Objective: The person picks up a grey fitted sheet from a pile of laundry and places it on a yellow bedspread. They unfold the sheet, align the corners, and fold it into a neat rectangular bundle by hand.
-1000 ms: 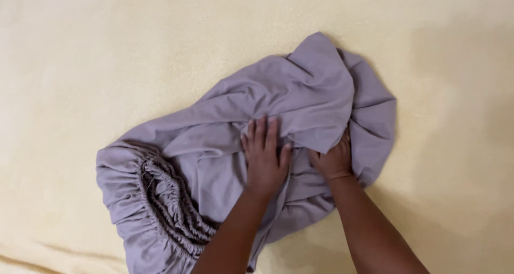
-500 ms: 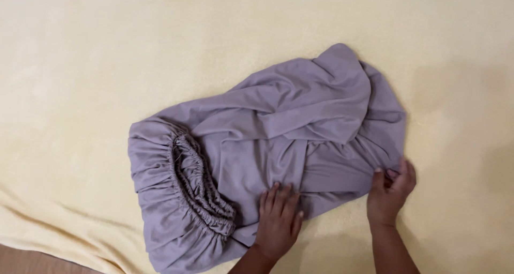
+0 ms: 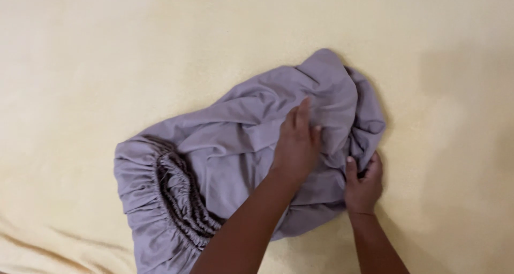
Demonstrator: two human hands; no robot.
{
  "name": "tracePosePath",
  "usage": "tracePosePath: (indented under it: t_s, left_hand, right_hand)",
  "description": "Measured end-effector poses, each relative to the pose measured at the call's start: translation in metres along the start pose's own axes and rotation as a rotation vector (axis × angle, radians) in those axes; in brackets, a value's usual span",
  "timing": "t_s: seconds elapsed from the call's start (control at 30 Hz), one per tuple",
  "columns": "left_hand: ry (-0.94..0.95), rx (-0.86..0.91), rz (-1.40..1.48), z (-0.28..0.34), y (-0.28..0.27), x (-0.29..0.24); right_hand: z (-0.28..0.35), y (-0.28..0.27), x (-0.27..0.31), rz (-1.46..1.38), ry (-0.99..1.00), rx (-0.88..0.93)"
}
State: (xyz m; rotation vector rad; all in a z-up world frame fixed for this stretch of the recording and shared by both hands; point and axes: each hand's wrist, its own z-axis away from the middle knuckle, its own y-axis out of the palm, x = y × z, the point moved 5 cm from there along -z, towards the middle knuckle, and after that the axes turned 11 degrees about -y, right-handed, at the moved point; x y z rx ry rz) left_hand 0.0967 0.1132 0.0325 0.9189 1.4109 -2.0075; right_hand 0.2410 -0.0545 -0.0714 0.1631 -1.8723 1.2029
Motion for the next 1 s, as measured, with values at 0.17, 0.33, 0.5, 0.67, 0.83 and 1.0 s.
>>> tracePosePath:
  t_s: [0.17, 0.33, 0.5, 0.67, 0.83, 1.0]
  left_hand:
    - [0.048, 0.127, -0.181, -0.022, 0.069, 0.01]
    - [0.113, 0.226, -0.155, -0.057, 0.078, 0.036]
    - [0.214, 0.054, -0.337, -0.129, 0.035, -0.015]
    - [-0.305, 0.355, -0.235, -0.138, 0.068, 0.026]
    - [-0.273, 0.256, -0.261, -0.115, 0.08, 0.063]
    - [-0.064, 0.166, 0.301, -0.084, 0.064, 0.099]
  right_hand:
    - [0.007, 0.02, -0.029, 0.162, -0.051, -0.046]
    - [0.016, 0.035, -0.038, 0.329, -0.014, -0.019]
    - [0.009, 0.033, -0.019, 0.308, -0.108, -0.026]
    - [0.011, 0.04, -0.025, 0.349, -0.069, 0.007]
    - [0.019, 0.042, -0.033, 0.363, -0.135, -0.008]
    - [0.024, 0.037, -0.04, 0.429, -0.135, -0.01]
